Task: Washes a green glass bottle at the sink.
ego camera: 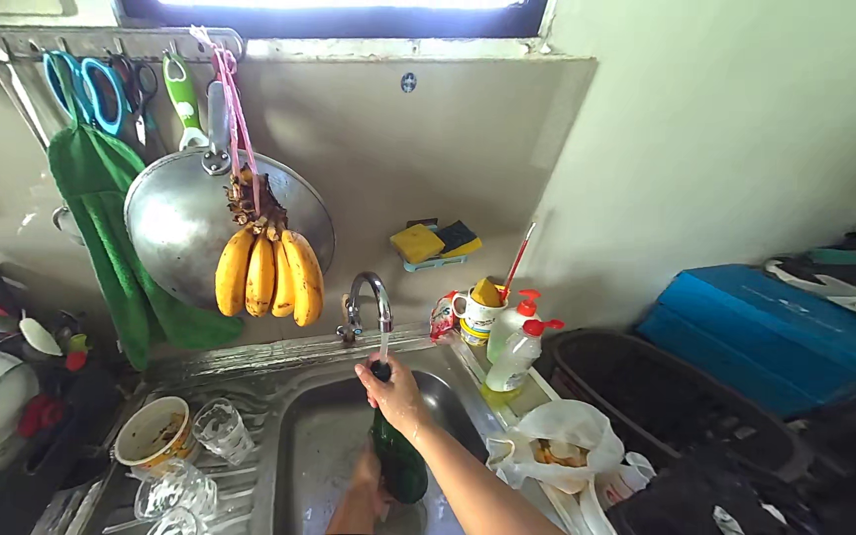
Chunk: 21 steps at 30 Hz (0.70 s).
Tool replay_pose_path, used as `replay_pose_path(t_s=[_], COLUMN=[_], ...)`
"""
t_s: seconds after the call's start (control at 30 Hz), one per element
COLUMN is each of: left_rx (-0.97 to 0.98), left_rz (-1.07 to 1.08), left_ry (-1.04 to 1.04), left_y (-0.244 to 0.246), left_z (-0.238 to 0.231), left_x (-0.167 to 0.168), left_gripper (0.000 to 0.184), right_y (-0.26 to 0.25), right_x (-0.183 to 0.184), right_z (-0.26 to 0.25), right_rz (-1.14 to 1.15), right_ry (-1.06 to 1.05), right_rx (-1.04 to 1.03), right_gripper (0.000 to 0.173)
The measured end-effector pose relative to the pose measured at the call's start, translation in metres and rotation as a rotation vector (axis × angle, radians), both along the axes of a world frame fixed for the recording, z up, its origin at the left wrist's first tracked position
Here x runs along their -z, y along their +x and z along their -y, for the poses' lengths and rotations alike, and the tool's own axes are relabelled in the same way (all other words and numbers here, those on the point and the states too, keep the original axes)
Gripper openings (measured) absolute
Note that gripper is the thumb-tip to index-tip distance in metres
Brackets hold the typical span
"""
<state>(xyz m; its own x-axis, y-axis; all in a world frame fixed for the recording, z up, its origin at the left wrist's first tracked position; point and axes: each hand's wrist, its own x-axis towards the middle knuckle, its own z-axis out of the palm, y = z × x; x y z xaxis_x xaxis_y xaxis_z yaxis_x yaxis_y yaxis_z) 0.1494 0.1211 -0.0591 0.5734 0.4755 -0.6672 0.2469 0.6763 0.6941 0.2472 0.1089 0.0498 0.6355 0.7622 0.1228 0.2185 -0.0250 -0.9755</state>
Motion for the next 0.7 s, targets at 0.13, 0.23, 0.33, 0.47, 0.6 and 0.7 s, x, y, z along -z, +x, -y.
replay_pose_path(t_s=[0.13,0.23,0.33,0.47,0.6,0.7], left_rx=[-0.103,-0.175,-0.168,0.095,0.286,0.373], left_rz=[0.112,0.117,0.156,0.277,0.216,-0.123], left_ry=[0.055,0.054,0.102,0.377,0.653,0.844], left_y=[-0.004,-0.004,-0.012,-0.058,-0.101,-0.131], left_z=[0.010,0.011,0.006,0.011,0.015,0.025], left_x=[-0.010,0.000,0.032,0.035,0.000,-0.031], left_gripper=[0.059,0.062,0.069,0.079,0.108,0.112], right_y=[-0.003,-0.004,-0.001,0.008,0.020,0.010], right_x=[0.004,0.006,0.011,0.009,0.010,0.015], right_z=[0.004,0.001,-0.005,-0.002,0.005,0.003], right_rz=[0.001,-0.005,-0.027,-0.302,-0.806,-0.889], right_ry=[-0.013,-0.010,0.028,0.163,0.239,0.130], right_rx=[0.025,0.020,0.053,-0.080,-0.119,-0.140], right_gripper=[0.025,0.024,0.021,0.021,0.033,0.035])
